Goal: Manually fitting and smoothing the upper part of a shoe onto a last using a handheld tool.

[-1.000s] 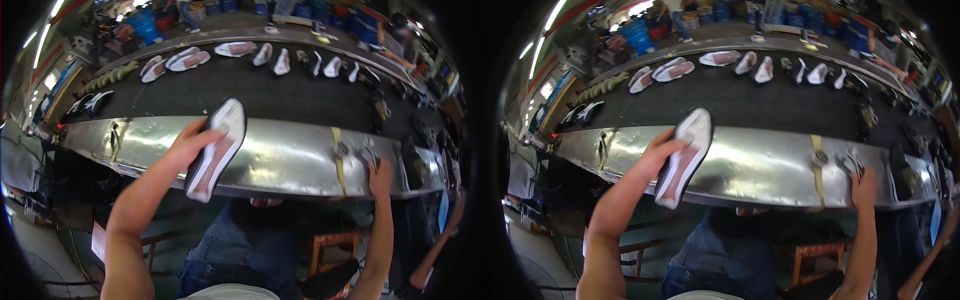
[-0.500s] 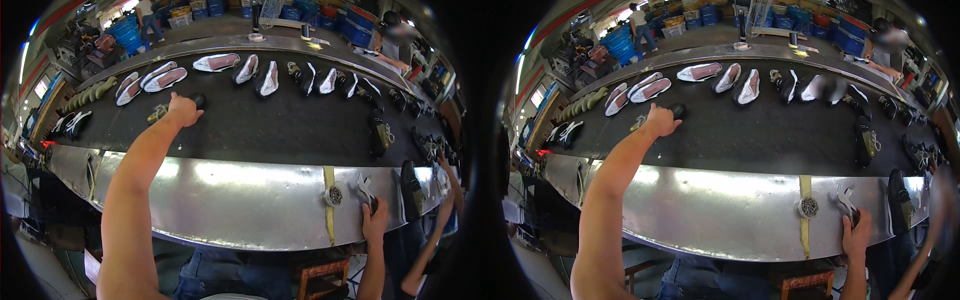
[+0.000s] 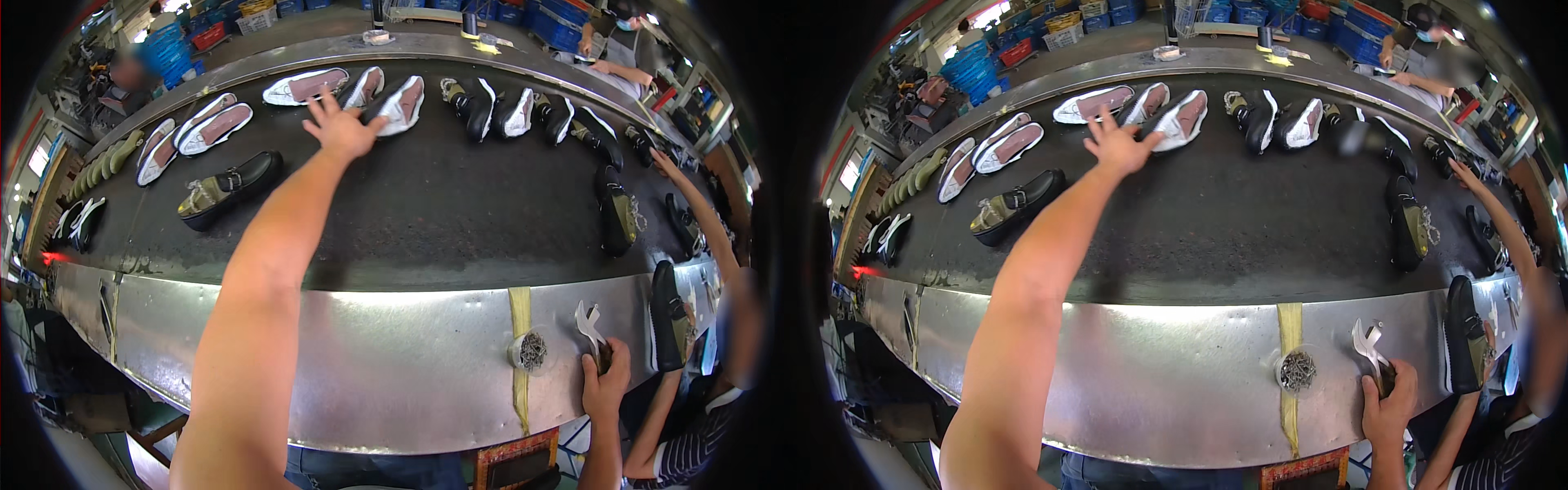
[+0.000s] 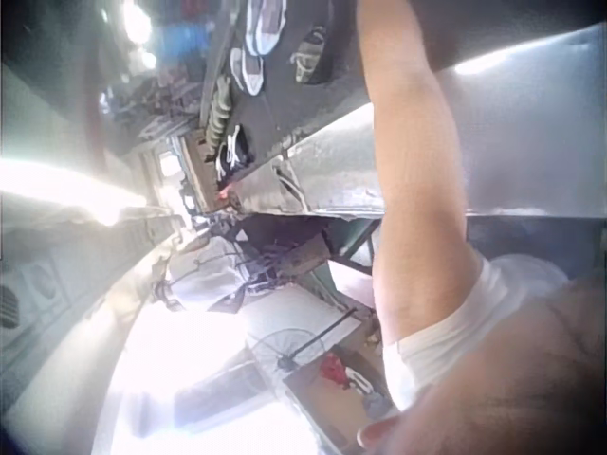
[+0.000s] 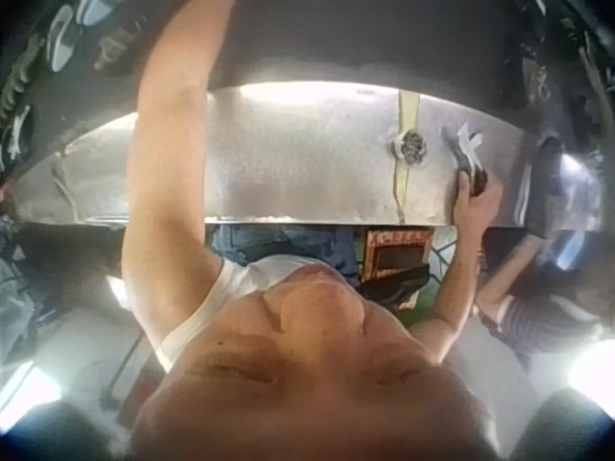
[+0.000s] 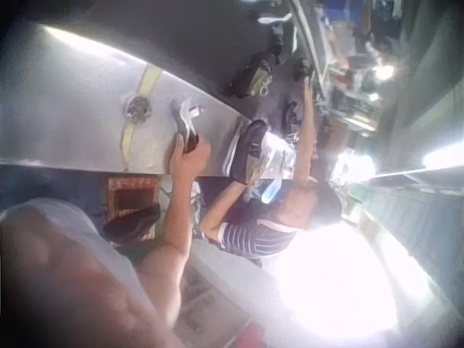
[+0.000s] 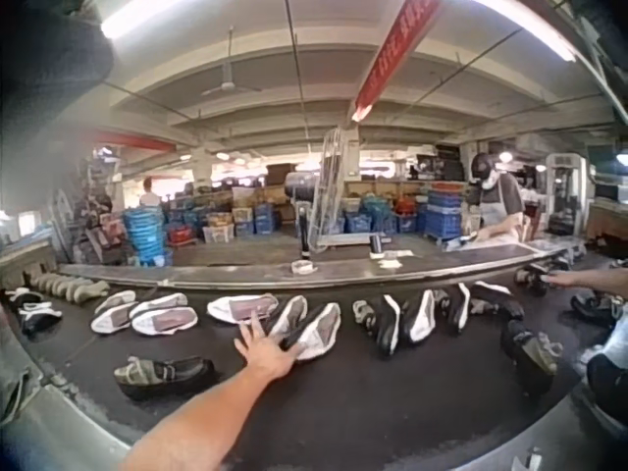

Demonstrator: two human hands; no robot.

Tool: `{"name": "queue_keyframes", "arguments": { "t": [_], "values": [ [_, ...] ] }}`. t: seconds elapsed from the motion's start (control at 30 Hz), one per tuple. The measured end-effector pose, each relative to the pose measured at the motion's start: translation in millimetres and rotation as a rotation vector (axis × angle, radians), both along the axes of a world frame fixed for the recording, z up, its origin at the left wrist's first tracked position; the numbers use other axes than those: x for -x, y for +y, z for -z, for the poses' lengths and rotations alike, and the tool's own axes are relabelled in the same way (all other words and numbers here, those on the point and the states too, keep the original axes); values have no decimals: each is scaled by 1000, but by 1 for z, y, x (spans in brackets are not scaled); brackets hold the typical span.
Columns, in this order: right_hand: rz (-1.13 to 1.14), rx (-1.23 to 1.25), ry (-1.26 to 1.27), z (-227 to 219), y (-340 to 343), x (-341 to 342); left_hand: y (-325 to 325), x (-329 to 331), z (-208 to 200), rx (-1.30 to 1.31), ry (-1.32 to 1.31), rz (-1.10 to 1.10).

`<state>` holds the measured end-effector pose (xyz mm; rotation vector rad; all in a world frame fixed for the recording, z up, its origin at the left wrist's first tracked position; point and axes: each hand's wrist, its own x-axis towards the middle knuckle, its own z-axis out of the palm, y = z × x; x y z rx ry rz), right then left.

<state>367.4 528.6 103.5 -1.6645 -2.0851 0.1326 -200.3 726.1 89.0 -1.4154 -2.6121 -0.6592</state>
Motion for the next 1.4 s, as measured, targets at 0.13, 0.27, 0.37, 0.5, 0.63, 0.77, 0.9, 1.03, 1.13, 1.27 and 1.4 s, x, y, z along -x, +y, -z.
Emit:
{"name": "queue_keyframes", "arguments": {
  "t": [0.13, 0.27, 0.37, 0.5, 0.63, 0.77, 0.9, 1.03, 1.13, 1.27, 1.4],
  "values": [
    [-41, -23, 11, 5, 5, 5, 20, 80, 20, -114, -505, 181],
    [-45, -25, 22, 5, 2, 4, 3, 48, 6, -91, -381, 156],
    [-33, -23, -2, 4, -2, 4, -56, 11, -13, -21, -356, 166],
    [-39, -38, 3, 6, -9, 2, -188, -12, -56, 83, -398, 284],
    [-89, -124, 38, 17, -9, 0, -337, -11, -108, 176, -512, 279],
    [-132, -157, 2, 23, -8, 1, -474, 1, -115, 99, -654, 186],
    [-130, -264, -39, 15, -19, 0, -563, -7, -115, 191, -398, 248],
    [-206, -407, 53, 12, -87, 21, -569, -42, -104, 138, 304, 313],
    [-282, 11, 427, 6, -182, 48, -507, -60, -109, 228, 118, 411],
    [-166, 1063, 1170, 33, -300, 54, -419, -61, -107, 553, -258, 334],
    [-221, 1312, 1188, 53, -392, 43, -415, -32, -94, 502, -261, 497]
  ]
}}
